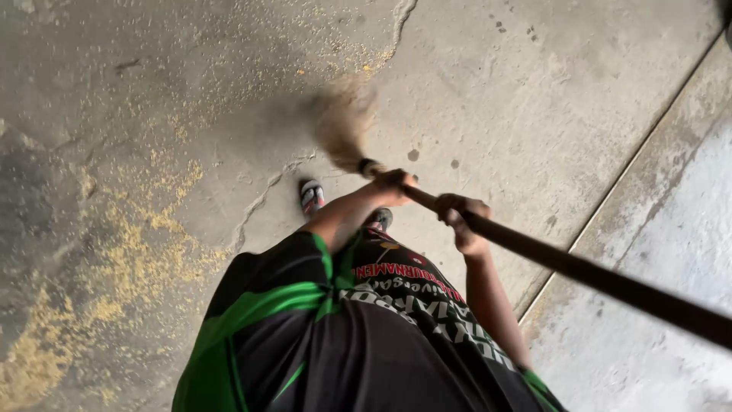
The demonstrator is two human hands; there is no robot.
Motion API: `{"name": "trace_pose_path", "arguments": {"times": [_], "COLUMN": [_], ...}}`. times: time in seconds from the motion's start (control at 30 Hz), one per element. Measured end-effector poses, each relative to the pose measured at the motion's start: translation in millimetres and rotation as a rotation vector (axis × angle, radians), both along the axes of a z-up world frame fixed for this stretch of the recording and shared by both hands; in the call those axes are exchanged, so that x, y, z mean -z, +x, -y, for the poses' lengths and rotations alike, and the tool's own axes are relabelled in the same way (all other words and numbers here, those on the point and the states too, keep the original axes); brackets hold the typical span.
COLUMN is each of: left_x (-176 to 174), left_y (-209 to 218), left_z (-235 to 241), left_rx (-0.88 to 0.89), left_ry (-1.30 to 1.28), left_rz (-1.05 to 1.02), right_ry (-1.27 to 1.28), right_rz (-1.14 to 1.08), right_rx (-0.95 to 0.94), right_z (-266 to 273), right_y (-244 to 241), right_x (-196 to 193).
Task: The person is sweeping the floor with a broom.
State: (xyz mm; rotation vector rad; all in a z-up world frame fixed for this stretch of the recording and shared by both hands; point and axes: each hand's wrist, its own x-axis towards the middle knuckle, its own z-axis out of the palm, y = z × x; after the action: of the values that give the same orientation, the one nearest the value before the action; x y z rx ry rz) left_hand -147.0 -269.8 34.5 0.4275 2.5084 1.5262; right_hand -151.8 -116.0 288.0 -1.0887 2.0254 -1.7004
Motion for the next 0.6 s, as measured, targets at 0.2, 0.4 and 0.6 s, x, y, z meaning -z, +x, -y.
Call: {"name": "trace_pose_path", "arguments": {"times": [0.2,0.4,0.6], "left_x": [-28,-78,-112], "left_y": [66,49,-33], "left_z": [68,39,-7], "left_rx": [-0.355,-0.376,-0.078], "left_ry": [-0.097,-0.108,-0.023], "left_rz": [0.022,-0.220,-0.261], "right_ry": [-0.249,-0.492,-0.606], "right_rz": [0.389,0.449,0.222], "right_rx": [-0.143,-0.046,0.064], "right_z": [25,-23,-53], "right_y": [-3,-5,1], "right_x": [29,-24,-34]}}
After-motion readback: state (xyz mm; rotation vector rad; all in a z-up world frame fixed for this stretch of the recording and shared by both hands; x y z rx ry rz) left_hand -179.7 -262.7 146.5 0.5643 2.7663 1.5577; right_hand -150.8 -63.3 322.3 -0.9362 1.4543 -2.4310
